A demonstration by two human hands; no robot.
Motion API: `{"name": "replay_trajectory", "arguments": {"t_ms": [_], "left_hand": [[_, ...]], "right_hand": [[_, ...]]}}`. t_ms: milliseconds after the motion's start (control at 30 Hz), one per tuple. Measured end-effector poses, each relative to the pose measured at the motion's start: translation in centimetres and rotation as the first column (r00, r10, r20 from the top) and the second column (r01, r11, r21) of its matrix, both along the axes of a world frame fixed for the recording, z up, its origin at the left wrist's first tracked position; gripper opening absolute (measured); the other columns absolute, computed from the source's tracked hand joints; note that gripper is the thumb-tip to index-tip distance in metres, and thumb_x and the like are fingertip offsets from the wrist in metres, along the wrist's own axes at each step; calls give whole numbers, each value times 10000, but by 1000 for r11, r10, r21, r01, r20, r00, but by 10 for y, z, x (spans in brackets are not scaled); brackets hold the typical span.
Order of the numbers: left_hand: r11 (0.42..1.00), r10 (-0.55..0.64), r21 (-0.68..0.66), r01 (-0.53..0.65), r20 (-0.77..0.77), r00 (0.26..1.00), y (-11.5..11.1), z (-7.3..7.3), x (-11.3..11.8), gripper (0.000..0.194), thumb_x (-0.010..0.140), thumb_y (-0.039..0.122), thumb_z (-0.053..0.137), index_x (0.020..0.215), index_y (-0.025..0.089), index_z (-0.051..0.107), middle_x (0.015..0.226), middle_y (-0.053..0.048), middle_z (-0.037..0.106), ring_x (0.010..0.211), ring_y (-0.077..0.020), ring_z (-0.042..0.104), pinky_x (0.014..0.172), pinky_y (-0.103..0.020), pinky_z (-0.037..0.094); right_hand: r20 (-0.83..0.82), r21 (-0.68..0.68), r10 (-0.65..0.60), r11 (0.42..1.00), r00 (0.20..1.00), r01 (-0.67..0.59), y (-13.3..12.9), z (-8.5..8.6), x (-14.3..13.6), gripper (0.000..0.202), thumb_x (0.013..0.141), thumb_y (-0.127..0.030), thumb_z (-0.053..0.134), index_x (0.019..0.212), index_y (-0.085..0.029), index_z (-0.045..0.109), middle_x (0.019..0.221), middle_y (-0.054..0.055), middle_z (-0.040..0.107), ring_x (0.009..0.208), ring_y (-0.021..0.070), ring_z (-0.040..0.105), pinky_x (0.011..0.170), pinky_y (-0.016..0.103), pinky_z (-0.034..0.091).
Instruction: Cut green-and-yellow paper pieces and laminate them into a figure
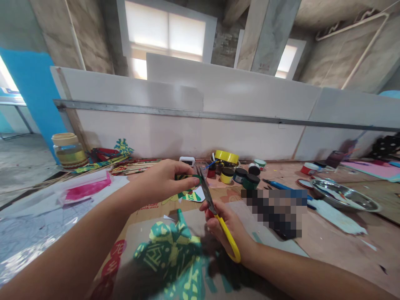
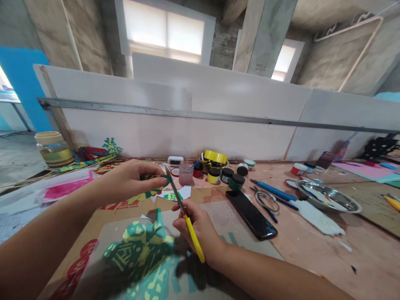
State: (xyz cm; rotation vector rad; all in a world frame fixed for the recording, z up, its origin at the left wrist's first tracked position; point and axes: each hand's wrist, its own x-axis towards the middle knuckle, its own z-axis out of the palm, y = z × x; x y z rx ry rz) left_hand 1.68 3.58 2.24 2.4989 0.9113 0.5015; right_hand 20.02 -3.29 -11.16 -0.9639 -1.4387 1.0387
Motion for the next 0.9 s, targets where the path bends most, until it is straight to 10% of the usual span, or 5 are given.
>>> {"name": "replay_trajectory", "arguments": {"t_ms": [900], "left_hand": [[975,163,165,-151,-62,985,2,4,-8,321,824,486,569,911,233,746,683,25,655,551,-111,472,545,-223,331]], "right_hand": [[172,10,-48,999,984,47,2,5,2,385,750,-540,642,881,-188,556,634,-54,429,543,104,353,502,234,288]]}}
